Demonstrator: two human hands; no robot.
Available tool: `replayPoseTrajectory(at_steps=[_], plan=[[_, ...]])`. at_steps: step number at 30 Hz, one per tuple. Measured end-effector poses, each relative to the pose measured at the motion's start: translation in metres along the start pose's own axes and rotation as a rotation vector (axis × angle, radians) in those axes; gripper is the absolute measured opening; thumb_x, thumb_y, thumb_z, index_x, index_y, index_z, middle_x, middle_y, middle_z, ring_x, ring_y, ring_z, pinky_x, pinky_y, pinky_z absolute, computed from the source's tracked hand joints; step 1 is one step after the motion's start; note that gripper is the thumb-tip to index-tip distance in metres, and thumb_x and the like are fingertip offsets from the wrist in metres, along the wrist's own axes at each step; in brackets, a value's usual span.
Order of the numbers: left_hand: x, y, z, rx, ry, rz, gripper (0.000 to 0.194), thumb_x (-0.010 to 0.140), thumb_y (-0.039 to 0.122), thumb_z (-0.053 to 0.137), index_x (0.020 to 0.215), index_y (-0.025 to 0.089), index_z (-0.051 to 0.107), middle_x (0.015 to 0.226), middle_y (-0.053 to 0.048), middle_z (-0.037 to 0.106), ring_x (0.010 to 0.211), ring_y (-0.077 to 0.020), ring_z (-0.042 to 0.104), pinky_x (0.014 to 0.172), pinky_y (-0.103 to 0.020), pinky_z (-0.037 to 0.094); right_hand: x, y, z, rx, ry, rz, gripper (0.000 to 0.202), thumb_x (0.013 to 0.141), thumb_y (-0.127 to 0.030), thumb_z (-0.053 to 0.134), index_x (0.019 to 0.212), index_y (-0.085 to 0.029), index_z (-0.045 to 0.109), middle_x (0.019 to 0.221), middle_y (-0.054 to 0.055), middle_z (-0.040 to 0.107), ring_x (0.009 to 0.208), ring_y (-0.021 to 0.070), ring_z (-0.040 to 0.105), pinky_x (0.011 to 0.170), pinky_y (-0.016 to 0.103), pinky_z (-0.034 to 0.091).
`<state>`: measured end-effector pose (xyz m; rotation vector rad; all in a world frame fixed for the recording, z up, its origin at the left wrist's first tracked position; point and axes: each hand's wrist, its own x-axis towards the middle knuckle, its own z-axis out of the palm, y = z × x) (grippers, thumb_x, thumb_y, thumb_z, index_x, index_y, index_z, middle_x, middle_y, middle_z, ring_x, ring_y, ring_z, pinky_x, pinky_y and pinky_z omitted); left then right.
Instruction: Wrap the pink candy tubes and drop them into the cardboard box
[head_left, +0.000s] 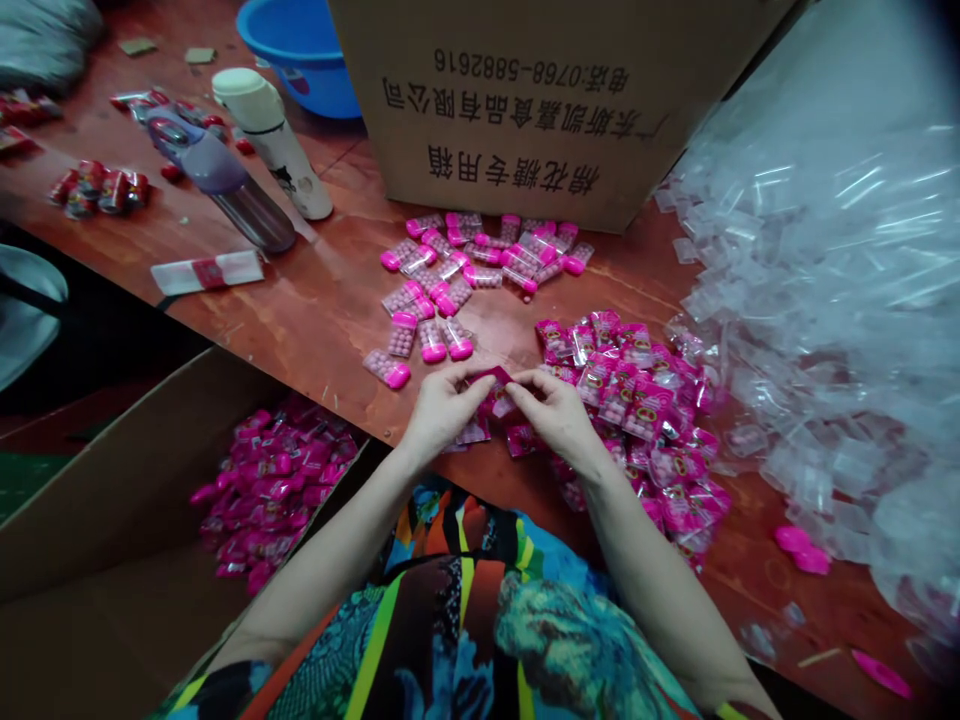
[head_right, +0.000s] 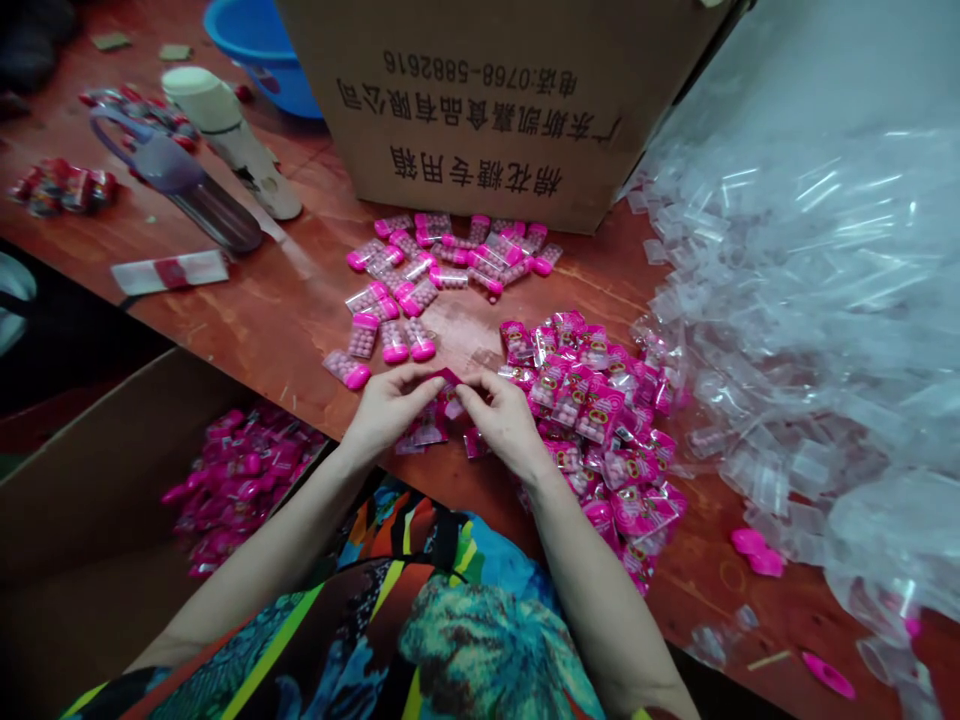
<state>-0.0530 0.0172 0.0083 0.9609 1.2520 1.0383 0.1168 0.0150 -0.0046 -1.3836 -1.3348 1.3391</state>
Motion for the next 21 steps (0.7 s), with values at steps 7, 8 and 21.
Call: replayPoseTrajectory(at_steps=[7, 8, 21], plan=[[-0.006, -0.009, 0.007, -0.185, -0.071, -0.297, 0.039, 0.068, 0.048, 0.082, 0.07, 0.013, 0.066, 0.044, 0.004, 0.048, 0.035, -0.0039, 0.031, 0.037, -0.02, 0.017, 0.003, 0.008, 0.016, 0.275, 0.119, 0.107, 0.037, 0.07, -0.052, 0.079, 0.076, -0.017, 0.067, 0.071, -0.001, 0.066, 0.063, 0.0126, 0.057, 0.065, 0.027, 0.048], [-0.006, -0.012, 0.009, -0.196, -0.043, -0.295, 0.04, 0.066, 0.048, 0.083, 0.065, 0.014, 0.063, 0.043, 0.004, 0.048, 0.035, -0.0037, 0.031, 0.037, -0.02, 0.017, 0.003, 0.01, 0.017, 0.271, 0.124, 0.101, 0.037, 0.072, -0.053, 0.077, 0.076, -0.017, 0.066, 0.07, -0.001, 0.066, 0.063, 0.0124, 0.057, 0.064, 0.026, 0.047], [-0.002, -0.01, -0.004, -0.441, -0.067, -0.36, 0.035, 0.066, 0.038, 0.083, 0.061, 0.012, 0.059, 0.045, 0.001, 0.051, 0.038, -0.0045, 0.037, 0.038, -0.019, 0.021, 0.013, 0.0, 0.028, -0.454, 0.104, -0.288, 0.037, 0.1, -0.038, 0.043, 0.07, -0.021, 0.055, 0.063, 0.0, 0.055, 0.062, 0.0162, 0.051, 0.061, 0.028, 0.037]])
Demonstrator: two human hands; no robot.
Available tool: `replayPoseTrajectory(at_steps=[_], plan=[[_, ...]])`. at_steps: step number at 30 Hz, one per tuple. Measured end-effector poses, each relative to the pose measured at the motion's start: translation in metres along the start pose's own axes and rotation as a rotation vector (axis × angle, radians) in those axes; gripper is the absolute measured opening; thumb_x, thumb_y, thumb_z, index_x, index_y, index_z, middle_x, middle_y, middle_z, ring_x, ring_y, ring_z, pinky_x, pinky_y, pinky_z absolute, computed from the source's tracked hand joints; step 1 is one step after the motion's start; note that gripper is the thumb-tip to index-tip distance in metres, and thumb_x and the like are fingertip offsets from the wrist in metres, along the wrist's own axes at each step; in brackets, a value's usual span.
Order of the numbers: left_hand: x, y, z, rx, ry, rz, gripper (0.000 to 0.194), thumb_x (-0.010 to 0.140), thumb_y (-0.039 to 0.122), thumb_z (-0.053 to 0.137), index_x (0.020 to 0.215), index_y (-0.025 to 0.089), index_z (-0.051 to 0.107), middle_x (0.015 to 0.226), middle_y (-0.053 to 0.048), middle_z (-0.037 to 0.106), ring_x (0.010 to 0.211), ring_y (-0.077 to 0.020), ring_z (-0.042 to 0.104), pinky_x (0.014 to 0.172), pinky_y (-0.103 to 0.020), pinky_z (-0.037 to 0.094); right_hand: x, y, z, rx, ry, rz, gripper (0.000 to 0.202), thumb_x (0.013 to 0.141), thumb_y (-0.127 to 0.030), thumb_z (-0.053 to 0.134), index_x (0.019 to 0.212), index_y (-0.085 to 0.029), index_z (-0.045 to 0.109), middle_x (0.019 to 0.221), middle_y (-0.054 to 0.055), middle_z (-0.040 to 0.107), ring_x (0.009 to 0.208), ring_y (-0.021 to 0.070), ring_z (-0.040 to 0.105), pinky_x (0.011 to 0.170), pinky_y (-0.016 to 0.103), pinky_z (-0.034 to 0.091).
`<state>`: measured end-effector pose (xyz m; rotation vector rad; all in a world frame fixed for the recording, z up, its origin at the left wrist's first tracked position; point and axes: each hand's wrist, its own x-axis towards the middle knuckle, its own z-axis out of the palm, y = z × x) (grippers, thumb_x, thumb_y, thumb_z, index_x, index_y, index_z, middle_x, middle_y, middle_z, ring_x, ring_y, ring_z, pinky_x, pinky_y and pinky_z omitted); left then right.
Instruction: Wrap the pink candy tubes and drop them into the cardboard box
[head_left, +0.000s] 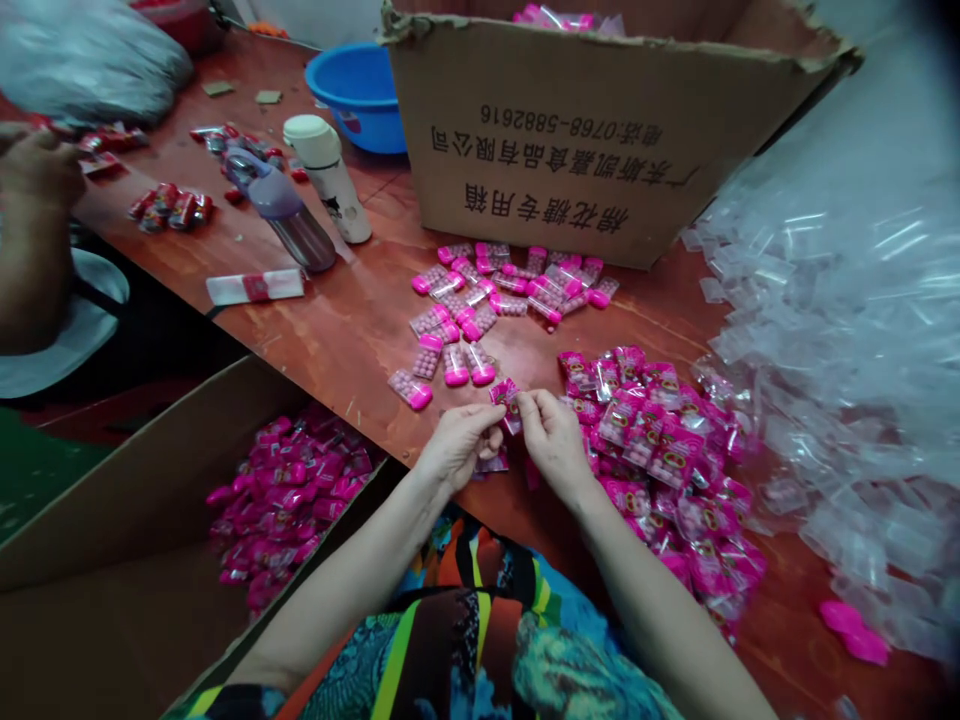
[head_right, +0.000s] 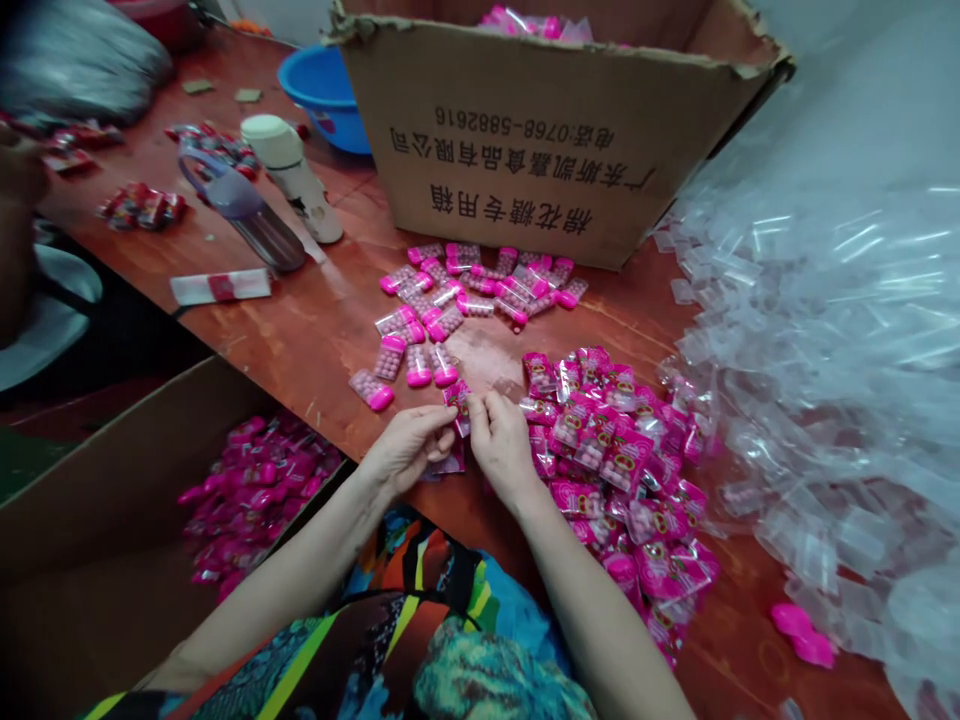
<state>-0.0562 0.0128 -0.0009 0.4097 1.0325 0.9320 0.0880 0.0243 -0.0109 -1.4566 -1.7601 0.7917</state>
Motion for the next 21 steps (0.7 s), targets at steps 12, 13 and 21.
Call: replayPoseTrajectory(at_steps=[12, 13, 21], plan=[[-0.01, 0.025, -0.048, -0.188, 0.304, 0.121, 0.031, 0.06, 0.027, 0.088, 0.067, 0.01, 0.064, 0.05, 0.001, 0.054, 0.043, -0.0056, 0.044, 0.037, -0.017, 0.023, 0.088, -0.001, 0.027, -0.813, -0.41, -0.412, 0.049, 0.096, -0.013, 0.042, 0.141, -0.028, 0.055, 0.143, 0.018, 0.051, 0.118, 0.0339, 0.049, 0.088, 0.044, 0.039], [-0.009, 0.026, -0.048, -0.215, 0.309, 0.112, 0.029, 0.062, 0.026, 0.087, 0.068, 0.01, 0.064, 0.051, 0.002, 0.054, 0.043, -0.0059, 0.046, 0.037, -0.017, 0.024, 0.087, -0.001, 0.027, -0.839, -0.405, -0.414, 0.047, 0.097, -0.014, 0.042, 0.14, -0.025, 0.056, 0.144, 0.019, 0.05, 0.12, 0.0352, 0.047, 0.088, 0.046, 0.038], [0.005, 0.028, -0.03, -0.359, 0.315, 0.054, 0.011, 0.081, 0.013, 0.07, 0.077, 0.012, 0.061, 0.061, 0.001, 0.061, 0.042, -0.0059, 0.05, 0.034, -0.016, 0.026, 0.038, 0.011, -0.002, -0.007, -0.268, 0.062, 0.025, 0.095, -0.035, 0.05, 0.101, -0.017, 0.065, 0.096, 0.012, 0.072, 0.089, 0.0249, 0.066, 0.08, 0.039, 0.049]])
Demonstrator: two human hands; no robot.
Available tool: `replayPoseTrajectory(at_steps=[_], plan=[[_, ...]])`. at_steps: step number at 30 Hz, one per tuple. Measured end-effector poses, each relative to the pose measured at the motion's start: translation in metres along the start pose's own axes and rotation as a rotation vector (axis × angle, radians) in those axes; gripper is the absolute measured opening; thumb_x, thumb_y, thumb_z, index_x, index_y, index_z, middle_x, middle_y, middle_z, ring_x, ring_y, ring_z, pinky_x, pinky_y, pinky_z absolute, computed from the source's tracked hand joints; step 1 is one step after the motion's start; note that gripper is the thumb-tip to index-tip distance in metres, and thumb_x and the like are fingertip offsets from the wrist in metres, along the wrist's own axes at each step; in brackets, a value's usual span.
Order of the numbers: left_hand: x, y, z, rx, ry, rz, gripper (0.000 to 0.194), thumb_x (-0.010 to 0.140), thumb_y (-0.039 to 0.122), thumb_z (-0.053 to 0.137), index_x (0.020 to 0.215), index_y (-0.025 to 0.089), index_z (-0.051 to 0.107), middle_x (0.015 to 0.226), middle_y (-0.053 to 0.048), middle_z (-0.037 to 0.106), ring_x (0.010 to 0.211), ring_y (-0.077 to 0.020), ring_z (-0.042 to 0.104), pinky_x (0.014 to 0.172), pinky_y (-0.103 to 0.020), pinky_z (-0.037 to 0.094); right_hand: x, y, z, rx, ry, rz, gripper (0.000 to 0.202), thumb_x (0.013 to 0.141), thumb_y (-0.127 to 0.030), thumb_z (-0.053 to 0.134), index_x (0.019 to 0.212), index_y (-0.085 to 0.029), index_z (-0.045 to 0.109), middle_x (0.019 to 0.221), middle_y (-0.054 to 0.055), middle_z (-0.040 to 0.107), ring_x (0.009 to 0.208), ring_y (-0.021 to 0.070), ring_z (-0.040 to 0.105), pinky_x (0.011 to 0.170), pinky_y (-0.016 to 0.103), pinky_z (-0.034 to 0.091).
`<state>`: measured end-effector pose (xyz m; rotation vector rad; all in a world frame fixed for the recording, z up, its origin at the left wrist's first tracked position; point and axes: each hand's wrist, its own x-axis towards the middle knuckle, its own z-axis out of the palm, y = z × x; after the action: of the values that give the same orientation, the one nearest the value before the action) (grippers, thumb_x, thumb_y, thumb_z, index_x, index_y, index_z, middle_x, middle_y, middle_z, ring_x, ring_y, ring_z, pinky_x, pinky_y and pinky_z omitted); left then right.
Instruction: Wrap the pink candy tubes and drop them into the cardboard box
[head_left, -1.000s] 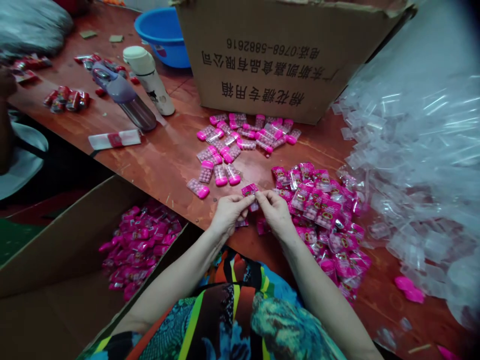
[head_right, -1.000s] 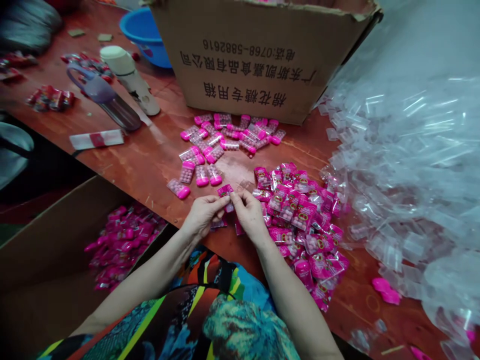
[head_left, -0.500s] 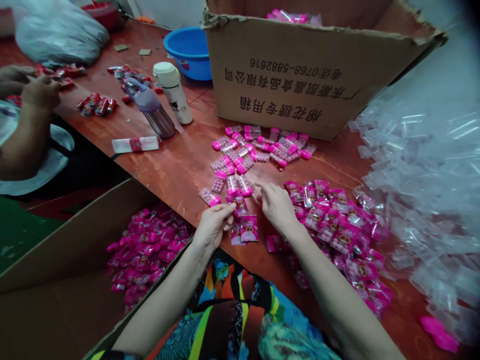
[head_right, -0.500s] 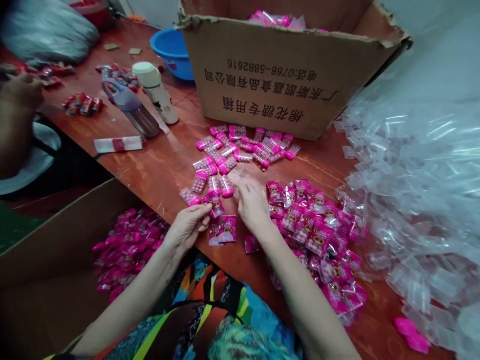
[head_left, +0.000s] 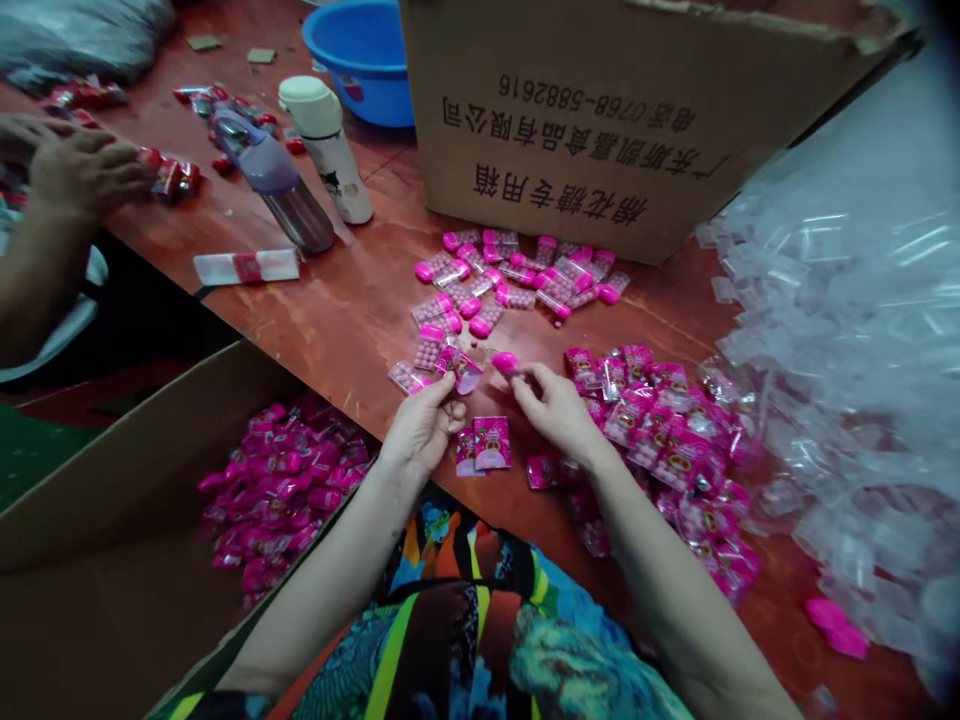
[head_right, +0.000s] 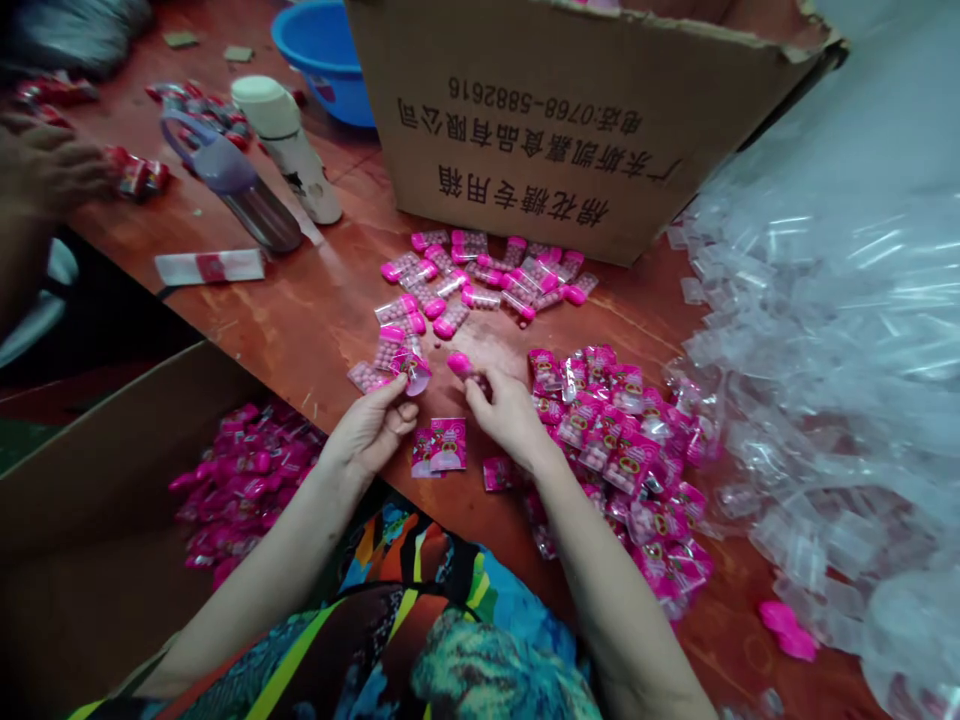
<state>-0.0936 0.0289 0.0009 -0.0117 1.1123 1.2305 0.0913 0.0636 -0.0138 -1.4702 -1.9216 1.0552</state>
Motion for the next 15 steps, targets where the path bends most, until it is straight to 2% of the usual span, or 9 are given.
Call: replayPoseTrajectory(at_steps=[3, 4, 6, 9, 15], plan=[[0.002, -0.006, 0.011, 0.006, -0.02, -0.022, 0.009, 0.084, 0.012, 0.067, 0.078, 0.012, 0.06, 0.063, 0.0, 0.062, 0.041, -0.0053, 0.049, 0.033, -0.016, 0.026, -0.014, 0.004, -0.005, 0.683, -0.038, 0.332, 0.025, 0.09, -0.044, 0.057, 0.097, -0.02, 0.06, 0.081, 0.005, 0.071, 0.071, 0.0183, 0.068, 0.062, 0.029, 0.052], [0.002, -0.009, 0.014, 0.015, -0.022, -0.026, 0.009, 0.084, 0.012, 0.067, 0.078, 0.012, 0.06, 0.062, 0.0, 0.062, 0.041, -0.0053, 0.048, 0.033, -0.016, 0.026, -0.018, 0.004, -0.006, 0.835, -0.058, 0.403, 0.026, 0.087, -0.045, 0.061, 0.096, -0.02, 0.059, 0.078, 0.004, 0.071, 0.068, 0.0168, 0.068, 0.059, 0.027, 0.051], [0.003, -0.014, 0.018, 0.038, -0.027, -0.021, 0.01, 0.083, 0.012, 0.069, 0.077, 0.013, 0.06, 0.061, 0.001, 0.06, 0.041, -0.0056, 0.049, 0.034, -0.016, 0.027, -0.025, 0.003, -0.008, 1.01, -0.071, 0.454, 0.029, 0.082, -0.043, 0.068, 0.094, -0.019, 0.058, 0.076, 0.002, 0.071, 0.062, 0.0138, 0.067, 0.053, 0.023, 0.049], [0.002, -0.021, 0.021, 0.064, -0.032, 0.002, 0.013, 0.08, 0.014, 0.072, 0.076, 0.013, 0.059, 0.058, 0.003, 0.057, 0.041, -0.0057, 0.049, 0.034, -0.016, 0.027, -0.038, -0.001, -0.008, 1.052, -0.019, 0.404, 0.031, 0.08, -0.044, 0.071, 0.092, -0.019, 0.056, 0.076, 0.001, 0.071, 0.053, 0.0099, 0.062, 0.047, 0.019, 0.045], [-0.004, -0.03, 0.029, 0.09, -0.041, 0.002, 0.02, 0.076, 0.018, 0.078, 0.072, 0.012, 0.059, 0.056, 0.003, 0.056, 0.042, -0.0053, 0.048, 0.036, -0.017, 0.027, -0.063, -0.012, 0.006, 0.913, 0.081, 0.364, 0.039, 0.081, -0.052, 0.071, 0.1, -0.02, 0.057, 0.071, -0.003, 0.069, 0.046, 0.0072, 0.054, 0.043, 0.018, 0.04]])
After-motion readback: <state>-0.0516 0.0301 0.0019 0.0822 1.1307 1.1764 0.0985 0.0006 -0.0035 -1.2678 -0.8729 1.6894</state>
